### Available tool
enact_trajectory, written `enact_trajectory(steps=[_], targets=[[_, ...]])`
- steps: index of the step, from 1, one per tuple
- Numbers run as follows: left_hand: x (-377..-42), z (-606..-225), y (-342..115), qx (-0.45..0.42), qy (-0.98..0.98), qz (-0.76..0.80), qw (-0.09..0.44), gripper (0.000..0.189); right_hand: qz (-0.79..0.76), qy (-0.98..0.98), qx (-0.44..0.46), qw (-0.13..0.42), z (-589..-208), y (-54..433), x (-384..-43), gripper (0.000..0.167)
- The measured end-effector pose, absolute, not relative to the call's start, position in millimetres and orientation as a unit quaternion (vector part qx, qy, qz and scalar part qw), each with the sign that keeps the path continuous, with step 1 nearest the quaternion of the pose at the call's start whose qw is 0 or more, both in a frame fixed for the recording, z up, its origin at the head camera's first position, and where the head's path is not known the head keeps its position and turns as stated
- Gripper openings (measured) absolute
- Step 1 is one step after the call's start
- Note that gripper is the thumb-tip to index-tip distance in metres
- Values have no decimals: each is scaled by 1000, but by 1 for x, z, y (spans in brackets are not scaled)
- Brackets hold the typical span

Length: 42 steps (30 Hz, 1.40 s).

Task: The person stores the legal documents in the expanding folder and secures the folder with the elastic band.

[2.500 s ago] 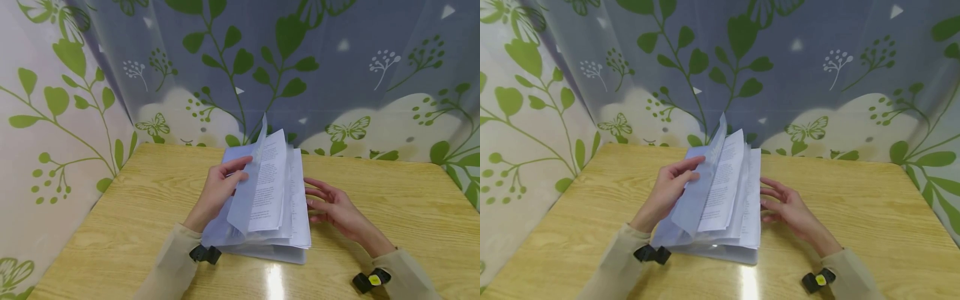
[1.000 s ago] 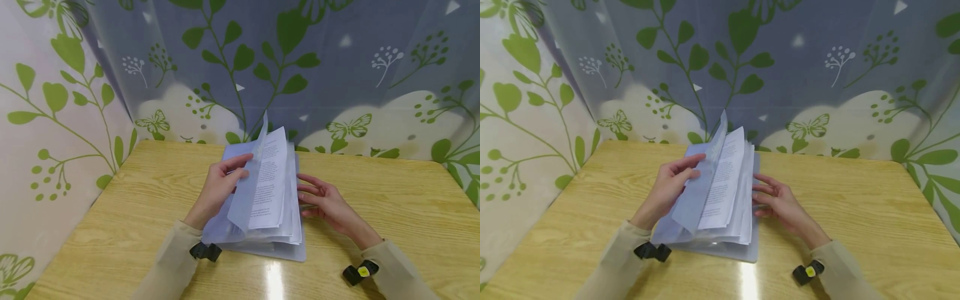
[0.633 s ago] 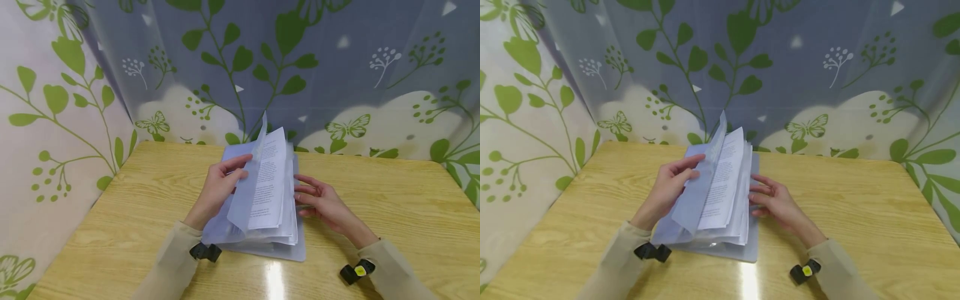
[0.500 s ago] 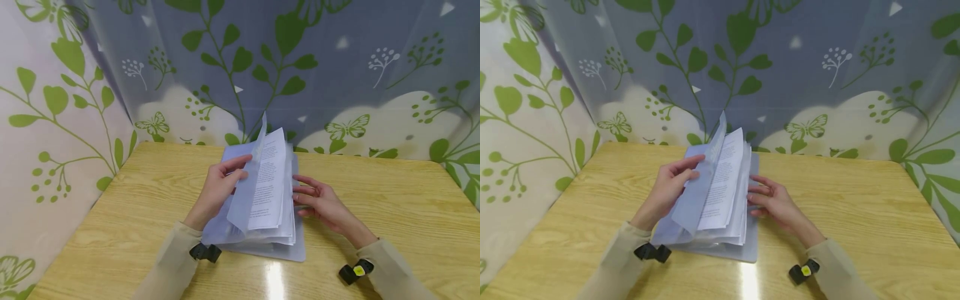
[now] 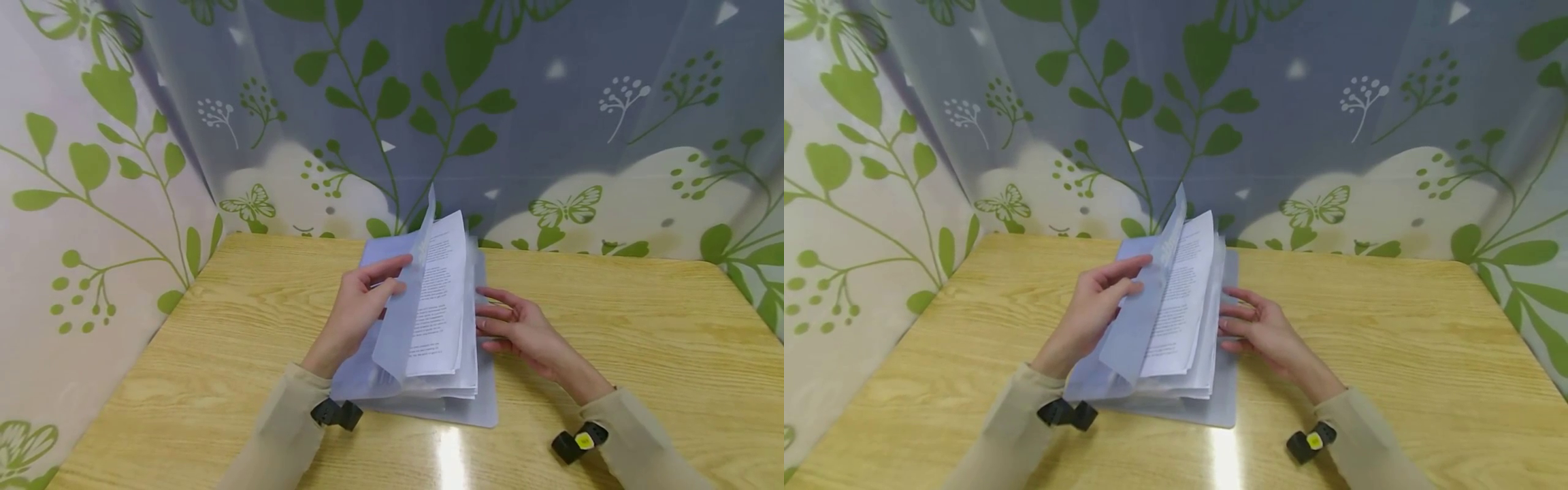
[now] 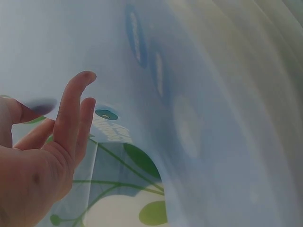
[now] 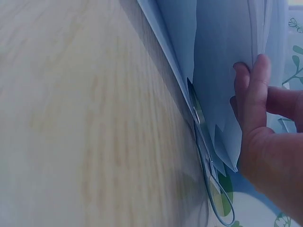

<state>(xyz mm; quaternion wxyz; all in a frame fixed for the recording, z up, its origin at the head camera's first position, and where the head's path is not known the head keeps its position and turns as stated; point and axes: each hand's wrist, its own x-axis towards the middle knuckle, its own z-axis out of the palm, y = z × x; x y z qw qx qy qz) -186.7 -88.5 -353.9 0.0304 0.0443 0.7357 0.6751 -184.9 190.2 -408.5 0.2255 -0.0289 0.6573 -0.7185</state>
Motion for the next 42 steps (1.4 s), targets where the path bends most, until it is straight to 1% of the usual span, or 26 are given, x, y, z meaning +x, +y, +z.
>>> enact_trajectory(steps=[15,27,36,42], targets=[[-184,-356,-83,45,732,679,47,43,-700,666,-27,256,-410,196,-182,75],[-184,-367,-73,59,737,669,78,44,-693,670,-40,265,-411,208,-180,76],[-185,-377,-65,75,738,663,99,46,-694,672,-43,255,-408,219,-178,73],[-185,-381,-60,83,737,662,108,47,-688,694,-22,211,-405,229,-179,70]])
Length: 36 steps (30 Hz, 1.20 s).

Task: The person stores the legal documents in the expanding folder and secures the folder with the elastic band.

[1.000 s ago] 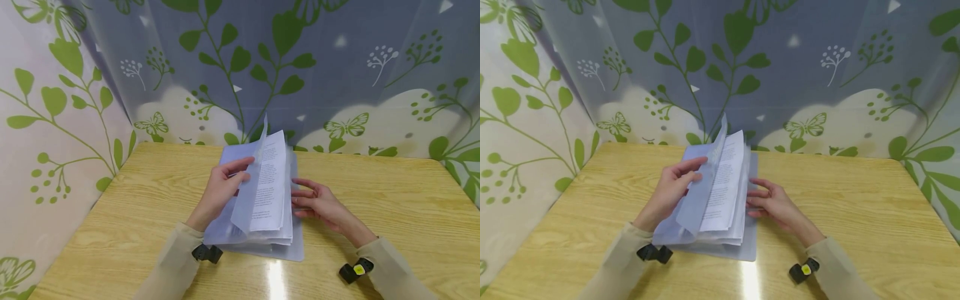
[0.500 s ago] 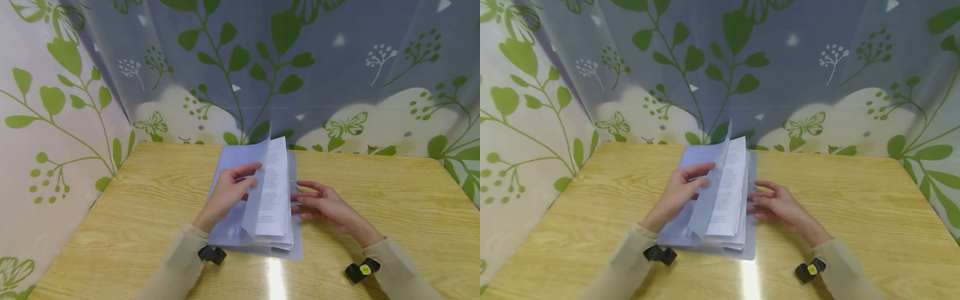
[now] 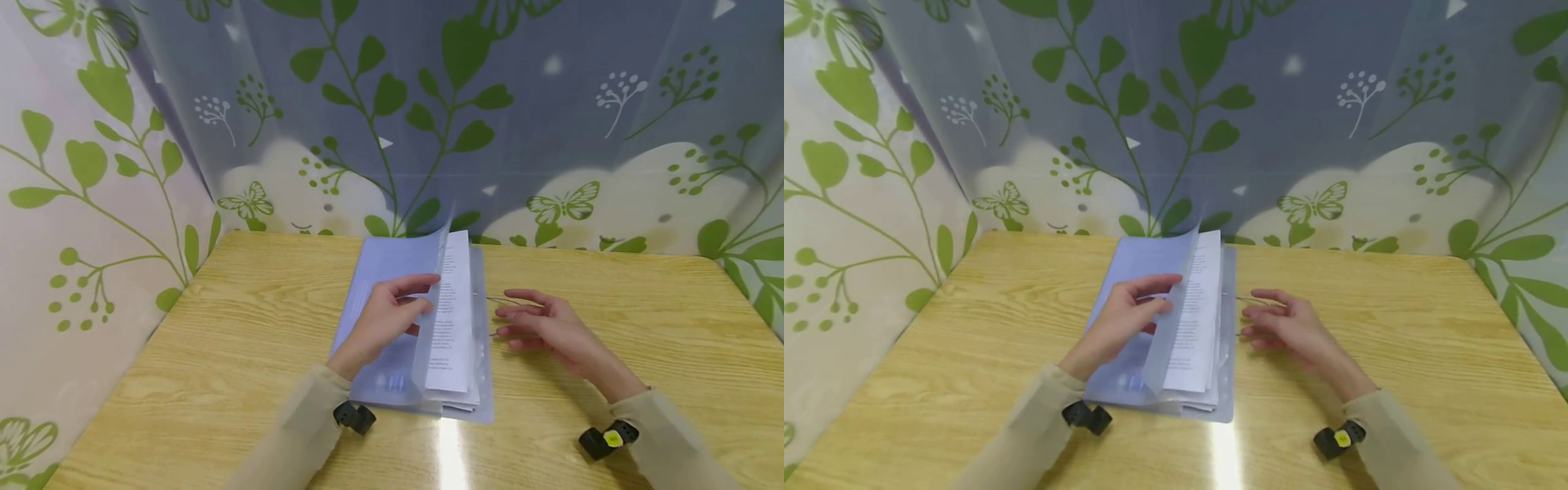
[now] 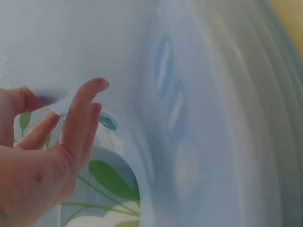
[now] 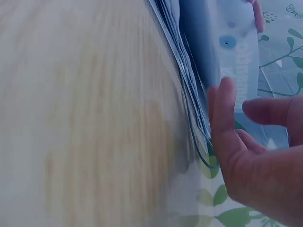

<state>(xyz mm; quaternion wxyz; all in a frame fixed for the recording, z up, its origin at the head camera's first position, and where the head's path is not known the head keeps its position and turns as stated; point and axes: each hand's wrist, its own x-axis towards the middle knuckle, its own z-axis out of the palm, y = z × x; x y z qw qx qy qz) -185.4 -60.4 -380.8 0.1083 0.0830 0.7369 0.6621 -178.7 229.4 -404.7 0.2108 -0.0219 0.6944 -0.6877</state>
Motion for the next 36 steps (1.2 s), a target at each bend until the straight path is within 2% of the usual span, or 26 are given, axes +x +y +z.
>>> enact_trajectory(steps=[7,14,26,36], targets=[[-184,-385,-57,104,733,660,127,48,-578,804,-10,139,-400,243,-182,59],[-184,-389,-52,110,738,648,151,49,-448,889,-39,83,-400,254,-184,47],[-184,-393,-44,107,749,633,164,48,-353,927,-79,96,-408,257,-197,40],[-184,-397,-38,94,769,608,174,46,-348,927,-64,119,-410,258,-200,34]])
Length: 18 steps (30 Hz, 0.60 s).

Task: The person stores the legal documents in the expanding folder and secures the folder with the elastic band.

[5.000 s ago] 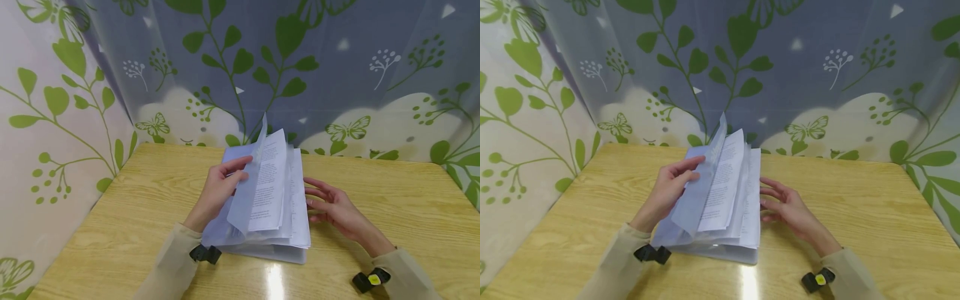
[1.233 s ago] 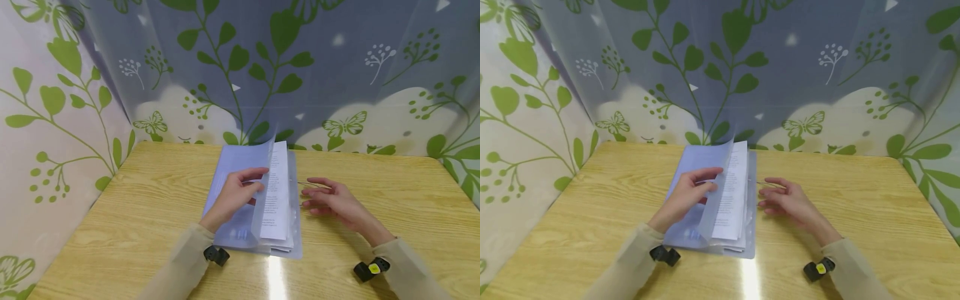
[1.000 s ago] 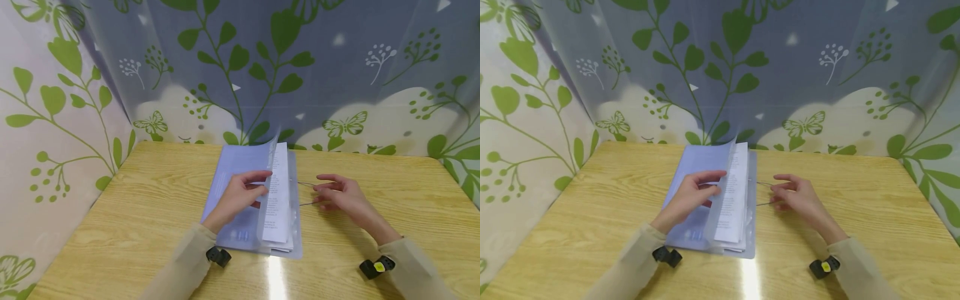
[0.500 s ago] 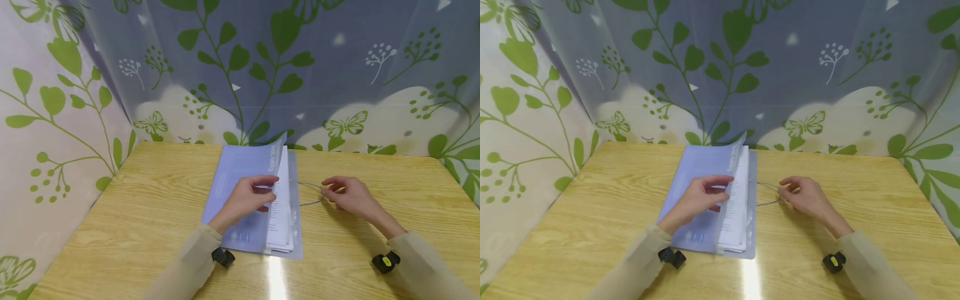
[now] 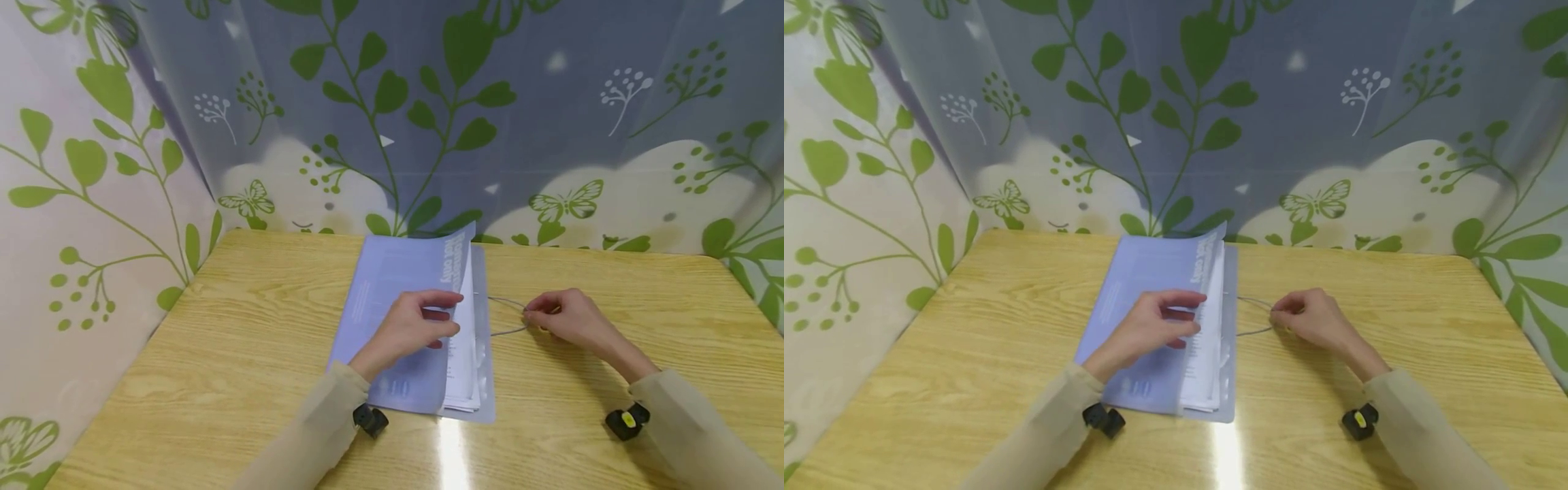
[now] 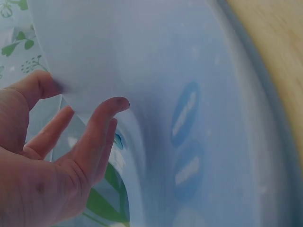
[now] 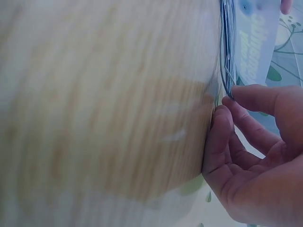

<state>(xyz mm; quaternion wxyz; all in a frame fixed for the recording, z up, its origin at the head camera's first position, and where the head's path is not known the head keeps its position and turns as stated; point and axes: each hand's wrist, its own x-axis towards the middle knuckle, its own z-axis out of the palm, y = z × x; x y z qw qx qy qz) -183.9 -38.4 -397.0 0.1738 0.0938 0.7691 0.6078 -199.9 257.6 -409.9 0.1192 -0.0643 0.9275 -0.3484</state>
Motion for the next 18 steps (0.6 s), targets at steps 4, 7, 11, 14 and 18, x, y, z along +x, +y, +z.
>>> enact_trajectory(steps=[4,7,11,14,18], targets=[[-183,-395,-34,97,788,582,172,44,-355,925,-60,122,-410,259,-199,33],[-183,-393,-29,114,821,538,157,42,-364,921,-54,129,-411,260,-199,34],[-183,-388,-20,147,870,452,134,41,-372,916,-46,142,-412,262,-199,37],[-184,-385,-13,167,893,398,124,41,-376,914,-45,148,-412,264,-199,38],[-185,-387,-7,179,914,346,114,42,-379,913,-44,147,-412,264,-200,37]])
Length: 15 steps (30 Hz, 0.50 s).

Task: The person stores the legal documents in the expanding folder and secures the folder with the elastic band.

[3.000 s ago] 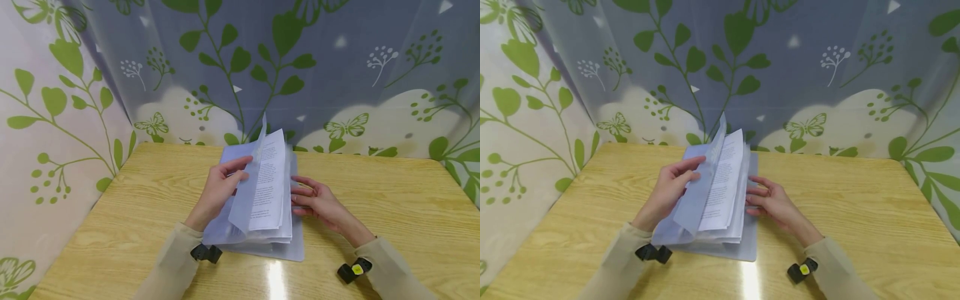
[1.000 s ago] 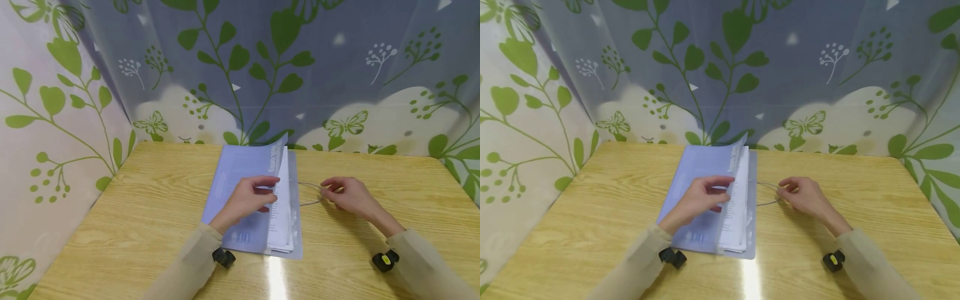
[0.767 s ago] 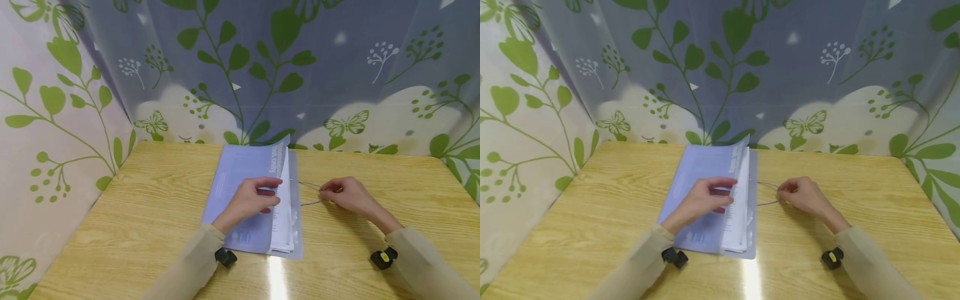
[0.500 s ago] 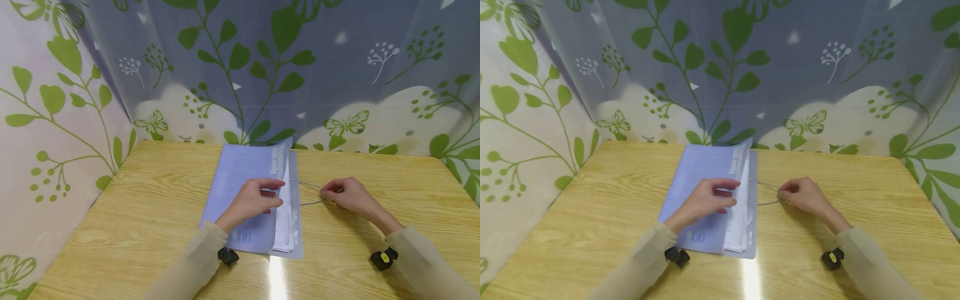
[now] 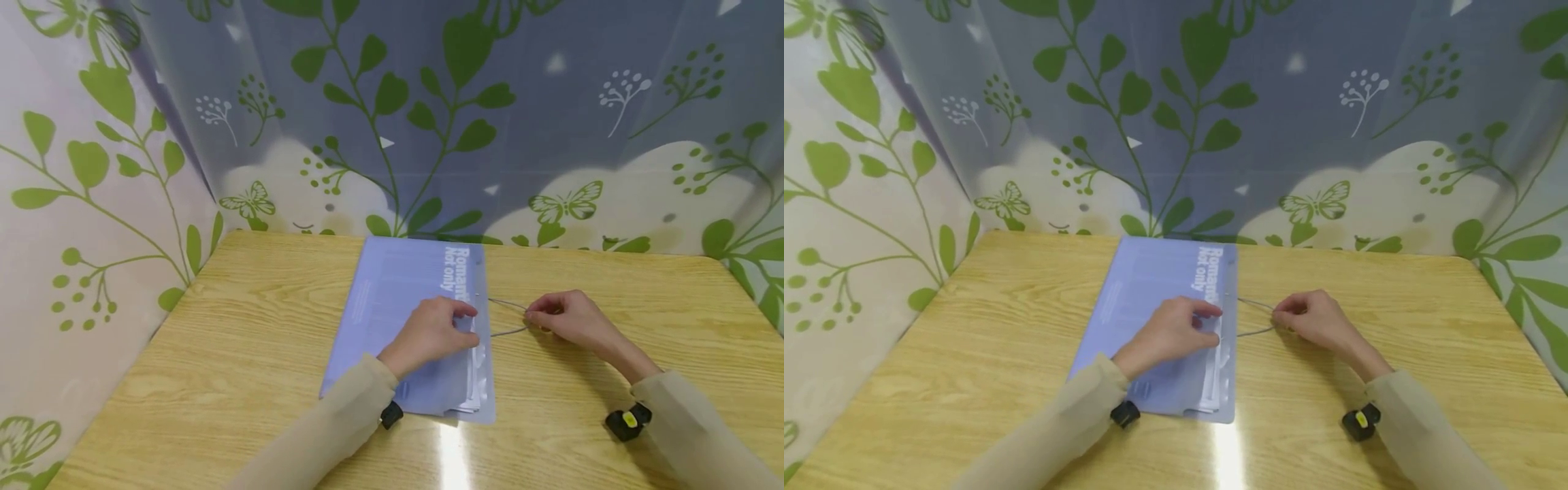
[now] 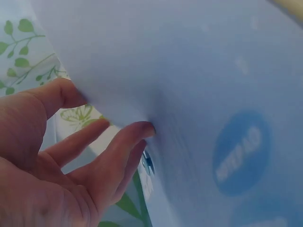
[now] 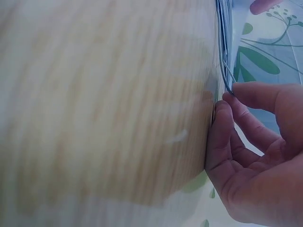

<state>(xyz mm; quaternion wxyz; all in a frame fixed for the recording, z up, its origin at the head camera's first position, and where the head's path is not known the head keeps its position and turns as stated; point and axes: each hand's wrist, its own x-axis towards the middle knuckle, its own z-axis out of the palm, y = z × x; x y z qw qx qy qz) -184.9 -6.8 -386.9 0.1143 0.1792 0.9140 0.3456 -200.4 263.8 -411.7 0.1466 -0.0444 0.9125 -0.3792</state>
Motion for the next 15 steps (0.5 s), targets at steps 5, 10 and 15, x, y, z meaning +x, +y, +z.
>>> enact_trajectory(steps=[5,10,15], targets=[[-183,-389,-3,175,928,310,110,41,-390,907,-42,153,-411,263,-200,38],[-180,-388,0,162,939,280,115,42,-399,902,-42,160,-411,264,-201,40],[-178,-388,3,170,946,244,126,42,-405,898,-44,165,-410,266,-201,41]])
